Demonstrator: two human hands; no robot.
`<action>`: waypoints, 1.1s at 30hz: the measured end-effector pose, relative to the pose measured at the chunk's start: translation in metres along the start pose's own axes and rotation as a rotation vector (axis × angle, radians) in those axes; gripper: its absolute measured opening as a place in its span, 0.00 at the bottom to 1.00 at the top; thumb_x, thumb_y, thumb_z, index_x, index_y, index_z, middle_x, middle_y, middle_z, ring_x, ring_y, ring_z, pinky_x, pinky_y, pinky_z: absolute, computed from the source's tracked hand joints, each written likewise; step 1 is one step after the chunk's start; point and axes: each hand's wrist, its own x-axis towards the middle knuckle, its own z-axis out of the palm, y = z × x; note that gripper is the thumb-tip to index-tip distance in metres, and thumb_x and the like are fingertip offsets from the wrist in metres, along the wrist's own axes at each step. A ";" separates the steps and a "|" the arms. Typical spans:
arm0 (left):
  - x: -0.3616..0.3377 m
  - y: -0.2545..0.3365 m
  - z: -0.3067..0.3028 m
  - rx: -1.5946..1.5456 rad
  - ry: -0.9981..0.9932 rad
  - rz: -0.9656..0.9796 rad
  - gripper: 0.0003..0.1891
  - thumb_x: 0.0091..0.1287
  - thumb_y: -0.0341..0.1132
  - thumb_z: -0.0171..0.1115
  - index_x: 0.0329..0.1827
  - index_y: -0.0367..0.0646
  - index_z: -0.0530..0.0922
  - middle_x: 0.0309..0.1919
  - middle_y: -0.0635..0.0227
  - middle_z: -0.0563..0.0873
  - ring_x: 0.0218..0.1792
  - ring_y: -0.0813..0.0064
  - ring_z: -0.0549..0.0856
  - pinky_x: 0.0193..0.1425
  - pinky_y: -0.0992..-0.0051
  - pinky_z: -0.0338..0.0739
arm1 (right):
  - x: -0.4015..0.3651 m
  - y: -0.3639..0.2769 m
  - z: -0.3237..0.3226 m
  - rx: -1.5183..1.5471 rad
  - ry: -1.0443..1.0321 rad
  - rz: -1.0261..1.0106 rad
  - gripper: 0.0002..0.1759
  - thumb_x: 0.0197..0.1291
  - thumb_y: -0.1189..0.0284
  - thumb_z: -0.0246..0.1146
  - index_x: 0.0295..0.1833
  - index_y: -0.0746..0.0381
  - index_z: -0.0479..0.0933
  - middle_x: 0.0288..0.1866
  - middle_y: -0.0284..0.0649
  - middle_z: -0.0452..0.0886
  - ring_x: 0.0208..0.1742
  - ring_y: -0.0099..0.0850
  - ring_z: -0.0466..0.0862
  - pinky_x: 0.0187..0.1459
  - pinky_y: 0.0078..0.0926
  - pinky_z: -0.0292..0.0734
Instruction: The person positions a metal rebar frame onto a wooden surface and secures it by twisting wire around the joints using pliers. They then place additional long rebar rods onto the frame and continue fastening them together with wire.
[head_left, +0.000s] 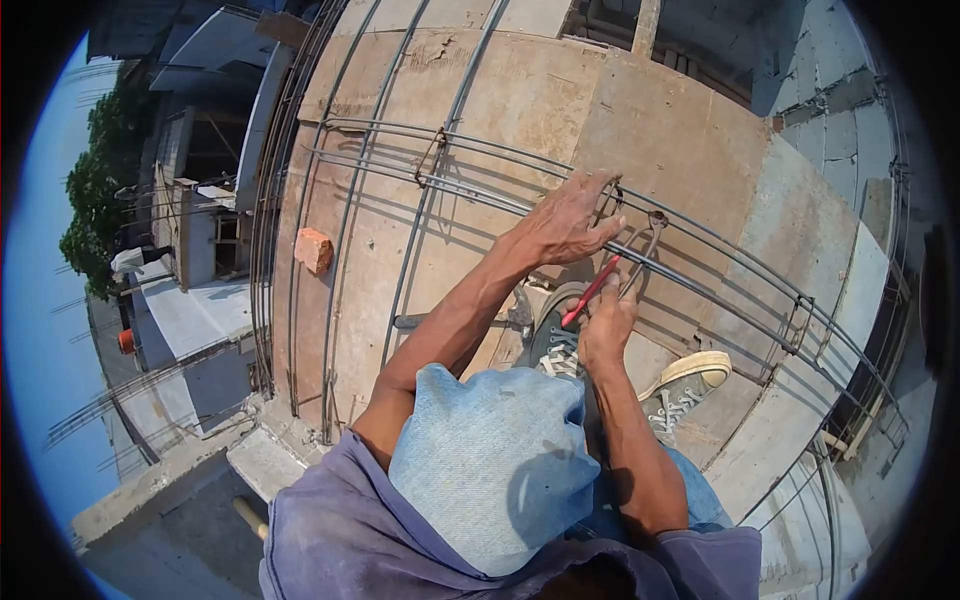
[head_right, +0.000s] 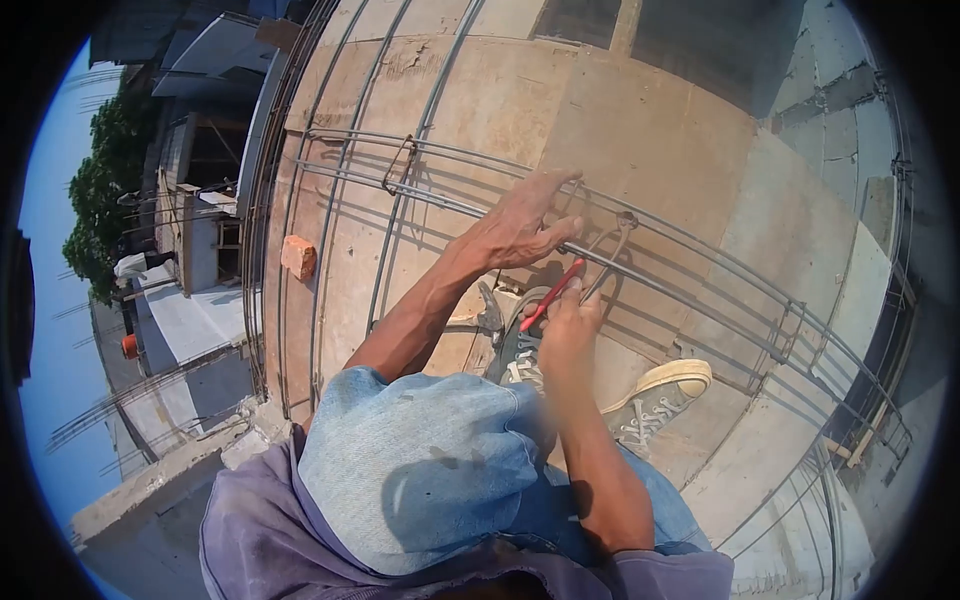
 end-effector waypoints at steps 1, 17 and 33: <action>0.001 -0.007 0.005 0.019 0.000 0.011 0.35 0.67 0.50 0.59 0.72 0.37 0.64 0.62 0.40 0.74 0.56 0.47 0.80 0.61 0.57 0.74 | -0.002 -0.038 -0.016 0.430 -0.137 0.421 0.14 0.77 0.64 0.47 0.58 0.61 0.65 0.24 0.36 0.72 0.22 0.32 0.80 0.26 0.32 0.81; -0.014 -0.066 -0.032 -0.170 0.846 -0.256 0.14 0.62 0.36 0.62 0.46 0.35 0.80 0.41 0.48 0.82 0.43 0.56 0.83 0.52 0.61 0.77 | 0.093 -0.119 -0.162 -0.259 -1.354 0.353 0.30 0.75 0.73 0.49 0.79 0.58 0.54 0.36 0.44 0.82 0.44 0.37 0.88 0.42 0.32 0.82; -0.002 -0.105 -0.041 -0.299 1.278 -1.047 0.64 0.48 0.51 0.81 0.79 0.46 0.41 0.69 0.42 0.56 0.71 0.41 0.58 0.68 0.40 0.56 | 0.282 -0.214 0.055 -1.313 -0.970 -1.118 0.31 0.59 0.82 0.50 0.69 0.51 0.72 0.51 0.47 0.83 0.58 0.47 0.79 0.58 0.52 0.72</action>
